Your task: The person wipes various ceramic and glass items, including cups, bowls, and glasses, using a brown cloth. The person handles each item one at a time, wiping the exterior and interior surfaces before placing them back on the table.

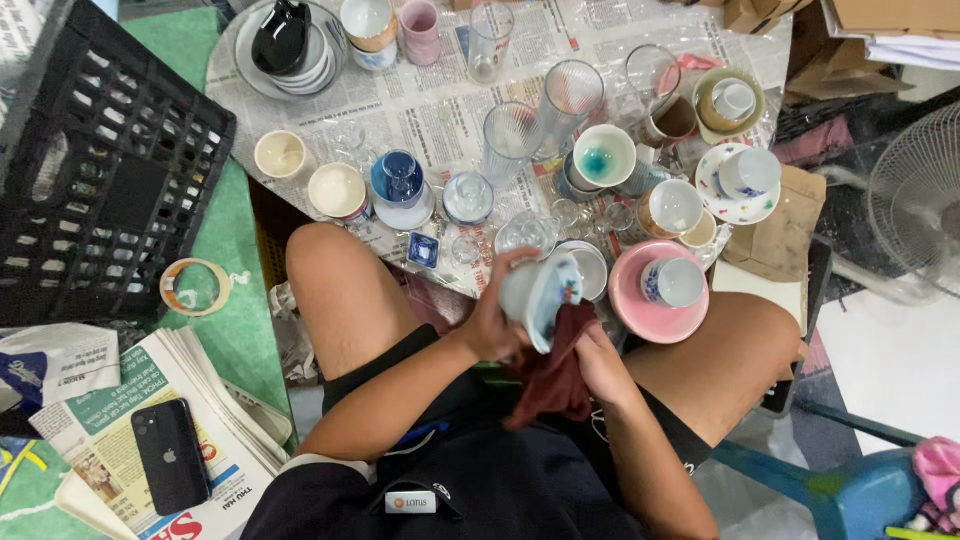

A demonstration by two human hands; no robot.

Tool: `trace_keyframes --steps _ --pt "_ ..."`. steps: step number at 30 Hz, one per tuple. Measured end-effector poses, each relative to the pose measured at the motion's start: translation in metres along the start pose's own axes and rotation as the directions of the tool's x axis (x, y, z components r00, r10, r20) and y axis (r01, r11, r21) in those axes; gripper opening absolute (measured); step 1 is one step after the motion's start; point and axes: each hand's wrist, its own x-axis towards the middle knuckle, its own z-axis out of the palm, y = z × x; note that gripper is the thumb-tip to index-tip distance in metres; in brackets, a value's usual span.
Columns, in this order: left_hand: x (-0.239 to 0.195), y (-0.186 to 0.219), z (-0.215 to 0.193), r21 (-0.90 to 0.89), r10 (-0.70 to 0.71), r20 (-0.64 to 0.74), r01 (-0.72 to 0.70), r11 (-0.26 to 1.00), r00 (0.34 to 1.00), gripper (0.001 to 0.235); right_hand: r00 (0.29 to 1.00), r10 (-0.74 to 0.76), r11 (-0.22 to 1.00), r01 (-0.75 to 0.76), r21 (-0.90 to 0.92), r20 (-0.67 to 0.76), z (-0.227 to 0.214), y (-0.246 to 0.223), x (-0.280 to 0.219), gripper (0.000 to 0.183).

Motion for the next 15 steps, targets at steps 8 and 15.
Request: trace_keyframes --steps 8,15 --pt "0.007 -0.023 -0.041 -0.341 -0.344 -0.296 0.238 0.909 0.891 0.082 0.942 -0.324 0.927 0.297 -0.230 -0.087 0.016 -0.079 -0.015 0.044" --pt "-0.008 -0.042 -0.037 -0.298 -0.512 -0.087 0.468 0.832 0.855 0.062 0.555 -0.580 0.104 0.776 -0.622 0.596 0.060 -0.139 -0.010 0.039"
